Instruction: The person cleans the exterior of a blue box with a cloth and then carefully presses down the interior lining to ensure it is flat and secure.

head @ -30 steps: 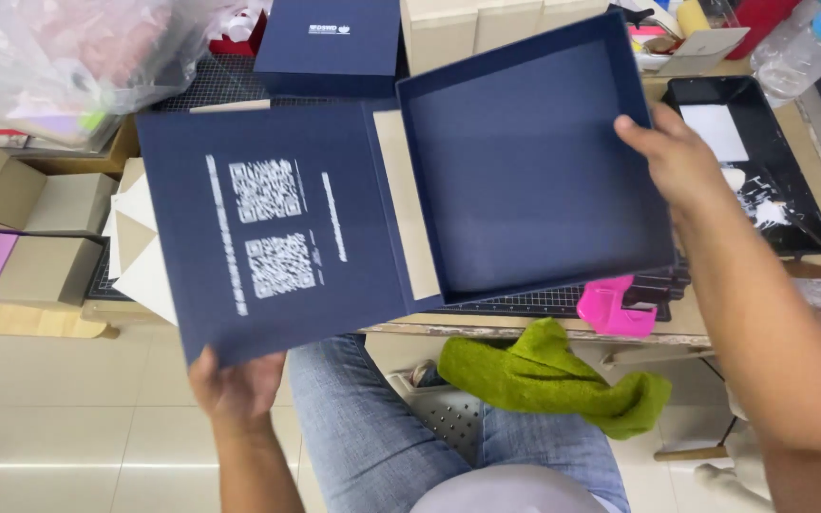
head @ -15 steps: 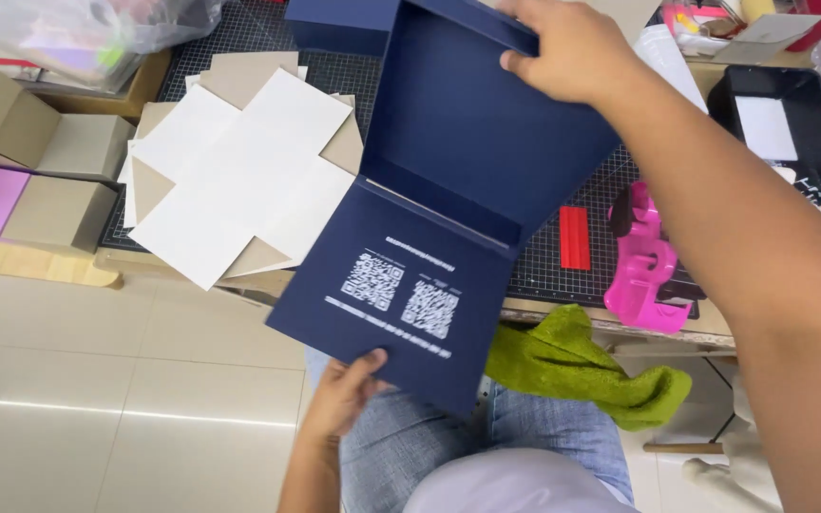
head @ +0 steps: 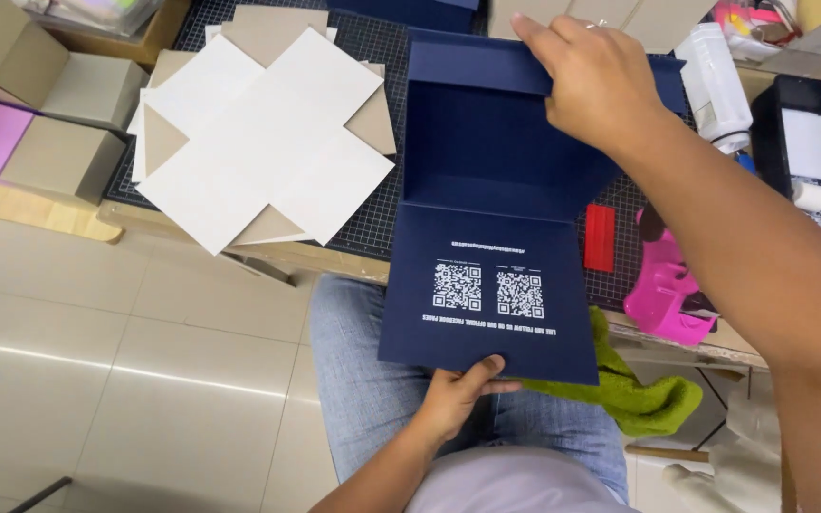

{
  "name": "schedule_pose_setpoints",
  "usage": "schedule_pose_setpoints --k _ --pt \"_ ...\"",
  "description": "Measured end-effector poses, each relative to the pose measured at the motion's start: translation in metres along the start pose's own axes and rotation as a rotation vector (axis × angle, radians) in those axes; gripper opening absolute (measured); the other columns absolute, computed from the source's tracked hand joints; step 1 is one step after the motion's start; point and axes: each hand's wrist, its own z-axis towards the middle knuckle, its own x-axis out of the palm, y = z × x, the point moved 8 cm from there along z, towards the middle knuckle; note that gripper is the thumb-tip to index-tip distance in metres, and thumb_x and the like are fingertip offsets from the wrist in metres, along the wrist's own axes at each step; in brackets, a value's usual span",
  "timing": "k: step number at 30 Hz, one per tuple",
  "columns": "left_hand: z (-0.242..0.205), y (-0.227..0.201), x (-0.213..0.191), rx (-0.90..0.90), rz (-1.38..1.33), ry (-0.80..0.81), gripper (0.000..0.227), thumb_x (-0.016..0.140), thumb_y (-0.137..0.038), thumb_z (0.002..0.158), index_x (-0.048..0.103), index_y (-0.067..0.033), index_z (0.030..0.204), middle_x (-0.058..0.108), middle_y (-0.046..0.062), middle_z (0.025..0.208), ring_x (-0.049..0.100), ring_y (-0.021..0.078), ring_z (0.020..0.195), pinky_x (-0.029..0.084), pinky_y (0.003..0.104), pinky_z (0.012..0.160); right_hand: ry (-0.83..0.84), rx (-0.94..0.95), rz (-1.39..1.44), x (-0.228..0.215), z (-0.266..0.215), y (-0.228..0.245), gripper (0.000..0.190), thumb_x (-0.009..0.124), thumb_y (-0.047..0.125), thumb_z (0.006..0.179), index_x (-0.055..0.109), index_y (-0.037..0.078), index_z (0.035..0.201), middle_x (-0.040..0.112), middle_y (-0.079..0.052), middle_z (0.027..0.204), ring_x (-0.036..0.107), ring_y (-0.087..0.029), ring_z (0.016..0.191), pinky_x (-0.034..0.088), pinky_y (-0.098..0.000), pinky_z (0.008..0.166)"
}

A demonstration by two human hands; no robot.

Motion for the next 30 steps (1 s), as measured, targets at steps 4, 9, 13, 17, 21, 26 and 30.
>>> schedule_pose_setpoints --k 4,9,13,17,21,26,30 --pt "0.005 0.013 -0.001 0.006 -0.013 0.005 0.035 0.069 -0.005 0.091 0.059 0.005 0.123 0.069 0.017 0.115 0.072 0.0345 0.103 0.068 0.049 0.088 -0.006 -0.035 -0.011 -0.003 -0.008 0.008 0.09 0.075 0.003 0.069 0.057 0.013 0.157 0.066 -0.01 0.112 0.069 -0.039 0.083 0.056 -0.0493 0.062" --pt "0.006 0.022 -0.001 0.008 0.014 0.054 0.043 0.072 -0.01 0.09 0.056 0.0022 0.129 0.069 0.018 0.122 0.071 0.0311 0.11 0.069 0.045 0.086 -0.036 -0.058 -0.063 0.002 -0.018 0.01 0.098 0.08 0.011 0.065 0.059 0.016 0.16 0.066 -0.007 0.112 0.069 -0.035 0.092 0.058 -0.0491 0.073" --pt "0.013 0.04 -0.012 -0.006 0.053 0.067 0.042 0.072 -0.015 0.091 0.059 -0.0003 0.129 0.068 0.014 0.123 0.069 0.029 0.115 0.068 0.042 0.088 -0.029 -0.048 -0.105 -0.001 -0.026 0.015 0.099 0.081 0.015 0.062 0.062 0.018 0.159 0.063 -0.004 0.105 0.069 -0.03 0.091 0.057 -0.0445 0.066" --pt "0.007 0.049 -0.018 -0.112 0.353 0.149 0.033 0.068 -0.035 0.095 0.071 -0.0097 0.117 0.075 0.002 0.115 0.069 0.0116 0.108 0.057 0.026 0.096 -0.1 -0.088 -0.187 -0.012 -0.035 0.024 0.095 0.078 0.015 0.062 0.068 0.019 0.156 0.061 -0.001 0.102 0.068 -0.023 0.096 0.056 -0.0361 0.069" --pt "-0.046 -0.013 0.019 -0.271 0.891 0.627 0.081 0.039 -0.063 0.091 0.036 -0.0179 0.158 0.041 0.006 0.163 0.041 0.0204 0.148 0.027 0.031 0.122 -0.085 -0.096 -0.223 -0.013 -0.039 0.025 0.096 0.081 0.017 0.064 0.069 0.018 0.159 0.061 -0.001 0.102 0.067 -0.022 0.091 0.054 -0.0346 0.067" --pt "-0.048 -0.085 0.038 -0.062 1.036 0.762 0.08 0.037 -0.065 0.091 0.044 -0.0156 0.153 0.05 0.012 0.157 0.051 0.0265 0.141 0.037 0.032 0.116 -0.055 -0.093 -0.264 -0.006 -0.043 0.02 0.101 0.081 0.022 0.062 0.068 0.021 0.163 0.063 -0.001 0.104 0.069 -0.021 0.097 0.054 -0.0333 0.069" --pt "0.019 -0.132 0.044 0.3 1.274 0.458 0.073 0.044 -0.05 0.099 0.033 -0.0105 0.159 0.043 0.023 0.157 0.044 0.0409 0.143 0.035 0.048 0.116 -0.028 -0.083 -0.268 -0.003 -0.045 0.018 0.106 0.083 0.024 0.06 0.067 0.02 0.165 0.064 0.0 0.107 0.07 -0.02 0.102 0.056 -0.0336 0.072"
